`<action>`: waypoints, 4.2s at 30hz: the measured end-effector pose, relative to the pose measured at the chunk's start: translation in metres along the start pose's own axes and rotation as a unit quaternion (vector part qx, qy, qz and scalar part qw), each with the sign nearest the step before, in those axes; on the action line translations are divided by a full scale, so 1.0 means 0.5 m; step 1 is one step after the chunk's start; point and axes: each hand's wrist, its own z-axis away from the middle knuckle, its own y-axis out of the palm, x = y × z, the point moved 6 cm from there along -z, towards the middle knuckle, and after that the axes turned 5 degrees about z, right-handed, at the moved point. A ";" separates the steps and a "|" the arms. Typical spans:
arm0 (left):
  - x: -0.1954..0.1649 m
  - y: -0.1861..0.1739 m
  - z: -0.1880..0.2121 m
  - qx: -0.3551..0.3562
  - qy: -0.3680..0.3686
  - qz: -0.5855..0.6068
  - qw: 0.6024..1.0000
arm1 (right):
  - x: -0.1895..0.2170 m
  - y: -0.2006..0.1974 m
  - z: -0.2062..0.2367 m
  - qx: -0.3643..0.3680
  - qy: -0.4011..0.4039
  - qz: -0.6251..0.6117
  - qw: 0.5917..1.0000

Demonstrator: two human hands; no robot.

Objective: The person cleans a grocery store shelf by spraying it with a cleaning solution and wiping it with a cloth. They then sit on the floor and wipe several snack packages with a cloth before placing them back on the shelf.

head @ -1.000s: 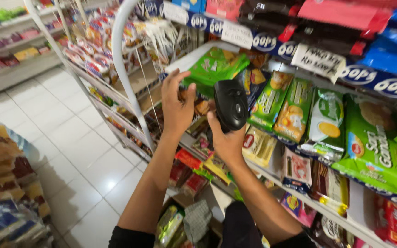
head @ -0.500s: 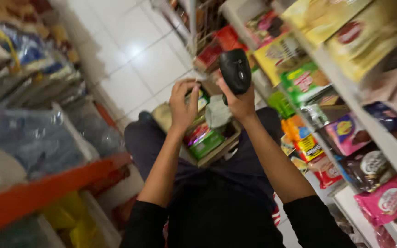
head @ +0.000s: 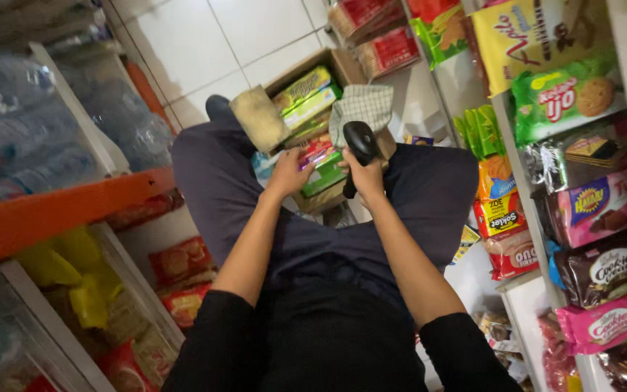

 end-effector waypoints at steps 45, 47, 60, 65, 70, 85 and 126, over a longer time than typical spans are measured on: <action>0.153 0.147 -0.082 0.205 -0.221 -0.204 0.932 | -0.162 0.049 -0.103 0.109 0.139 0.078 0.981; 0.150 0.145 -0.076 0.198 -0.207 -0.230 0.930 | -0.160 0.052 -0.103 0.104 0.133 0.081 0.982; 0.108 0.122 -0.093 0.175 -0.132 -0.219 0.951 | -0.141 0.053 -0.124 0.048 0.120 0.029 0.991; 0.100 0.053 -0.072 0.153 -0.141 -0.191 0.959 | -0.113 0.060 -0.135 0.073 0.096 -0.052 0.991; 0.107 -0.057 -0.028 0.084 -0.109 -0.110 0.984 | -0.121 0.066 -0.137 0.071 0.062 0.021 0.995; 0.124 -0.056 -0.044 -0.053 -0.117 0.145 0.981 | -0.075 0.072 -0.112 0.027 -0.043 0.147 0.988; 0.176 -0.275 0.025 -0.101 -0.033 0.635 0.765 | 0.169 0.248 -0.040 0.134 -0.097 -0.353 0.921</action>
